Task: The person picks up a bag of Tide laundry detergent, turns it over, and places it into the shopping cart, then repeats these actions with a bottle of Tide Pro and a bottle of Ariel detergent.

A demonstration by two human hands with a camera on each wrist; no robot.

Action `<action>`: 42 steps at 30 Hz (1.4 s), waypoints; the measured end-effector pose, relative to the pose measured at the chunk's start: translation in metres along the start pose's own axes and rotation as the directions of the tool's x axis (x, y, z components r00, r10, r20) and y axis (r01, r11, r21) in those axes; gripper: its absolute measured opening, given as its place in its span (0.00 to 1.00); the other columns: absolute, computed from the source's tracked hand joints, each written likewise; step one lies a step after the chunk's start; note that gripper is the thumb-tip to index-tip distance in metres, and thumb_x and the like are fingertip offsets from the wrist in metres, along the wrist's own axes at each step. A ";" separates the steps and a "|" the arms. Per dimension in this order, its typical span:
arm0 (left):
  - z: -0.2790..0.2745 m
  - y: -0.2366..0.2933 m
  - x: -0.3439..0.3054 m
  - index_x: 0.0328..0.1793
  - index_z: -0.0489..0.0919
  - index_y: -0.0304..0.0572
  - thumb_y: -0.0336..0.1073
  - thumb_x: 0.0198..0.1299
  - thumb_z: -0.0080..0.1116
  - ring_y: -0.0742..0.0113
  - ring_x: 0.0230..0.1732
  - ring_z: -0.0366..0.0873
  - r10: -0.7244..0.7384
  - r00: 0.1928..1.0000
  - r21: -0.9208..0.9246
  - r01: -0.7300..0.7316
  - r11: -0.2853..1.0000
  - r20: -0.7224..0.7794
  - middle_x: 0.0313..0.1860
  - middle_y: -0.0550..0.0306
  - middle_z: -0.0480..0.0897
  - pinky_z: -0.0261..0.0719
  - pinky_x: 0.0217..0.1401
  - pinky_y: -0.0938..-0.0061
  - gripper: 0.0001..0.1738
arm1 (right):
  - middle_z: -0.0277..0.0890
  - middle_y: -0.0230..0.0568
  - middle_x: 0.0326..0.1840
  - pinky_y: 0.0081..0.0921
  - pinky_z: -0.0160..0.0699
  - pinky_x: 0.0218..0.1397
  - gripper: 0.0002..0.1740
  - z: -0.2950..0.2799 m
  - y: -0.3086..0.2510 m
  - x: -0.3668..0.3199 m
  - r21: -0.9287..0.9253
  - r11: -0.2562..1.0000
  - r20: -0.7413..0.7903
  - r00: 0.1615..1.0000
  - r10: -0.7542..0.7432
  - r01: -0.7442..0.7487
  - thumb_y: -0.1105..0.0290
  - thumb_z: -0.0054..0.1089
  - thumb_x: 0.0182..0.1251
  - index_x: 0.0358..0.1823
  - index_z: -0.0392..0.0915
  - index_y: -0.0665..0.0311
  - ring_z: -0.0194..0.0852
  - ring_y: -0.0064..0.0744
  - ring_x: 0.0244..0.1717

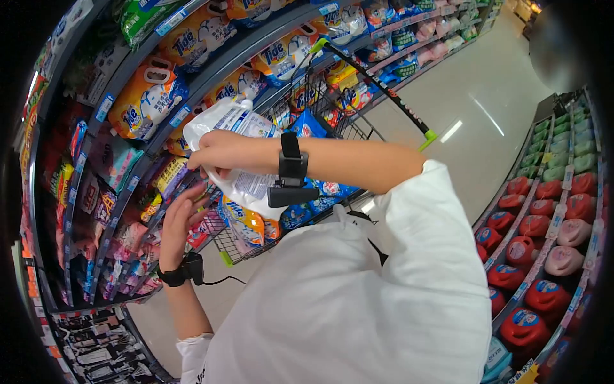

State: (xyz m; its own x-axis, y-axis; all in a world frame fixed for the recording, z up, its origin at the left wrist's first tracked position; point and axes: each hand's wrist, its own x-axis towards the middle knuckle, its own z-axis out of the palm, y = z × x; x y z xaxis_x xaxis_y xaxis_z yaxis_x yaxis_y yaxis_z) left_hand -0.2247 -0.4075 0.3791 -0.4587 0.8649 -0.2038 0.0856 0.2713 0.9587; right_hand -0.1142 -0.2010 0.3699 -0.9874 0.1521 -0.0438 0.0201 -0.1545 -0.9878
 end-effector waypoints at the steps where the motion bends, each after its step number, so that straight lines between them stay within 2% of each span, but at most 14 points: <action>1: 0.011 0.009 0.005 0.63 0.71 0.34 0.44 0.65 0.52 0.64 0.62 0.70 0.084 0.993 0.123 -0.094 0.988 0.080 0.62 0.50 0.73 0.70 0.60 0.71 0.26 | 0.78 0.36 0.30 0.17 0.69 0.33 0.14 -0.001 0.003 0.000 0.008 1.000 -0.038 0.999 -0.023 0.024 0.60 0.60 0.62 0.32 0.71 0.64 0.75 0.20 0.32; 6: 0.039 0.017 0.043 0.65 0.69 0.35 0.40 0.59 0.60 0.62 0.64 0.68 0.208 0.960 0.247 -0.251 0.936 0.187 0.62 0.50 0.72 0.69 0.61 0.72 0.30 | 0.78 0.35 0.31 0.17 0.70 0.35 0.10 -0.009 0.017 -0.001 0.065 0.973 -0.147 0.966 -0.211 0.222 0.69 0.60 0.62 0.36 0.70 0.66 0.76 0.20 0.34; 8: 0.045 0.024 0.052 0.61 0.72 0.35 0.42 0.58 0.62 0.62 0.56 0.75 0.313 0.936 0.590 -0.344 0.730 0.159 0.56 0.49 0.77 0.73 0.53 0.73 0.28 | 0.77 0.34 0.30 0.18 0.71 0.36 0.09 -0.010 0.023 0.000 0.032 0.934 -0.200 0.918 -0.342 0.356 0.73 0.60 0.62 0.38 0.69 0.67 0.75 0.19 0.34; 9: 0.050 0.026 0.053 0.52 0.75 0.32 0.43 0.60 0.60 0.61 0.40 0.81 0.302 0.947 0.598 -0.306 0.740 0.111 0.41 0.50 0.82 0.75 0.40 0.71 0.22 | 0.75 0.32 0.29 0.18 0.72 0.37 0.09 -0.010 0.024 0.000 -0.008 0.929 -0.186 0.912 -0.365 0.370 0.72 0.58 0.63 0.38 0.69 0.67 0.75 0.19 0.33; 14: 0.052 0.029 0.053 0.36 0.77 0.29 0.41 0.66 0.51 0.69 0.20 0.73 0.334 0.942 0.753 -0.241 0.612 0.031 0.17 0.54 0.76 0.67 0.25 0.69 0.18 | 0.78 0.32 0.30 0.17 0.72 0.35 0.09 -0.024 0.016 0.000 -0.098 0.926 -0.149 0.914 -0.377 0.365 0.67 0.54 0.64 0.34 0.74 0.67 0.80 0.21 0.40; 18: 0.036 0.006 0.062 0.34 0.77 0.28 0.41 0.67 0.51 0.75 0.21 0.64 0.221 0.975 0.679 -0.158 0.716 -0.005 0.18 0.59 0.72 0.64 0.25 0.74 0.19 | 0.83 0.41 0.44 0.14 0.72 0.34 0.17 -0.060 -0.003 -0.018 0.120 0.990 0.025 0.997 0.072 -0.075 0.58 0.55 0.64 0.43 0.82 0.63 0.82 0.23 0.40; 21: 0.027 -0.036 0.077 0.39 0.79 0.29 0.39 0.66 0.52 0.79 0.29 0.68 0.203 0.979 0.470 -0.165 0.867 -0.032 0.27 0.63 0.78 0.67 0.32 0.80 0.16 | 0.83 0.40 0.42 0.14 0.72 0.34 0.18 -0.080 0.012 -0.034 0.154 0.985 0.054 0.996 0.068 -0.076 0.57 0.55 0.64 0.43 0.82 0.64 0.82 0.23 0.37; 23: 0.029 -0.037 0.075 0.39 0.80 0.30 0.38 0.66 0.52 0.79 0.29 0.69 0.131 0.991 0.407 -0.111 0.906 -0.021 0.28 0.63 0.79 0.67 0.32 0.80 0.15 | 0.84 0.40 0.39 0.14 0.72 0.33 0.17 -0.098 0.047 -0.042 0.048 0.999 -0.165 0.986 0.019 -0.012 0.57 0.54 0.65 0.41 0.82 0.65 0.82 0.22 0.34; 27: 0.039 -0.020 0.060 0.40 0.81 0.31 0.38 0.66 0.52 0.80 0.30 0.71 0.036 0.999 0.315 -0.028 0.949 -0.020 0.29 0.63 0.80 0.68 0.34 0.81 0.14 | 0.79 0.29 0.26 0.11 0.71 0.28 0.14 -0.137 0.142 -0.080 0.483 0.873 -0.575 0.775 0.263 0.062 0.60 0.49 0.68 0.33 0.80 0.61 0.75 0.15 0.25; 30: 0.035 0.002 0.040 0.40 0.80 0.30 0.39 0.67 0.51 0.79 0.31 0.71 0.047 0.998 0.368 -0.026 0.929 -0.047 0.30 0.64 0.79 0.68 0.36 0.82 0.16 | 0.76 0.25 0.23 0.12 0.69 0.29 0.13 -0.139 0.201 -0.108 0.675 0.735 -0.534 0.731 0.425 0.066 0.59 0.47 0.69 0.32 0.77 0.57 0.70 0.14 0.23; 33: 0.013 0.017 0.028 0.39 0.80 0.31 0.38 0.66 0.51 0.78 0.34 0.71 0.065 0.989 0.204 -0.036 0.978 -0.135 0.33 0.62 0.80 0.68 0.39 0.80 0.15 | 0.79 0.28 0.33 0.15 0.71 0.38 0.13 -0.117 0.207 -0.113 0.631 0.773 -0.450 0.780 0.435 -0.067 0.59 0.47 0.69 0.41 0.76 0.59 0.75 0.15 0.33; 35: -0.001 0.025 0.021 0.38 0.78 0.31 0.40 0.65 0.52 0.76 0.33 0.73 0.131 0.975 0.098 -0.115 0.989 -0.179 0.33 0.59 0.80 0.68 0.39 0.79 0.15 | 0.77 0.36 0.50 0.22 0.71 0.51 0.23 -0.097 0.189 -0.107 0.259 0.964 -0.426 0.903 0.056 0.062 0.54 0.51 0.69 0.57 0.71 0.60 0.74 0.22 0.51; 36: -0.007 0.030 0.020 0.38 0.77 0.31 0.41 0.65 0.52 0.75 0.32 0.73 0.160 0.967 0.038 -0.155 0.987 -0.198 0.33 0.58 0.79 0.69 0.39 0.79 0.16 | 0.64 0.40 0.67 0.29 0.67 0.61 0.40 -0.094 0.189 -0.097 0.227 0.970 -0.253 0.967 -0.027 0.087 0.49 0.57 0.65 0.72 0.53 0.60 0.64 0.31 0.65; 42: -0.007 0.024 0.013 0.40 0.75 0.33 0.42 0.67 0.49 0.72 0.32 0.77 -0.001 0.934 -0.258 -0.098 0.961 -0.357 0.34 0.54 0.80 0.74 0.37 0.78 0.16 | 0.51 0.41 0.73 0.35 0.55 0.72 0.57 -0.074 0.171 -0.047 0.745 0.664 0.027 0.991 -0.128 0.065 0.55 0.73 0.52 0.75 0.40 0.58 0.50 0.34 0.73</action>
State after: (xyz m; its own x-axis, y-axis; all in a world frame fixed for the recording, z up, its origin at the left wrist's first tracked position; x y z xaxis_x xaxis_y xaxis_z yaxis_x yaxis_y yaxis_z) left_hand -0.2348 -0.3932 0.4009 -0.7444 0.6568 -0.1206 -0.1015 0.0673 0.9926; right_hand -0.0524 -0.1620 0.1915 -0.9857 0.1439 0.0875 -0.1683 -0.8201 -0.5469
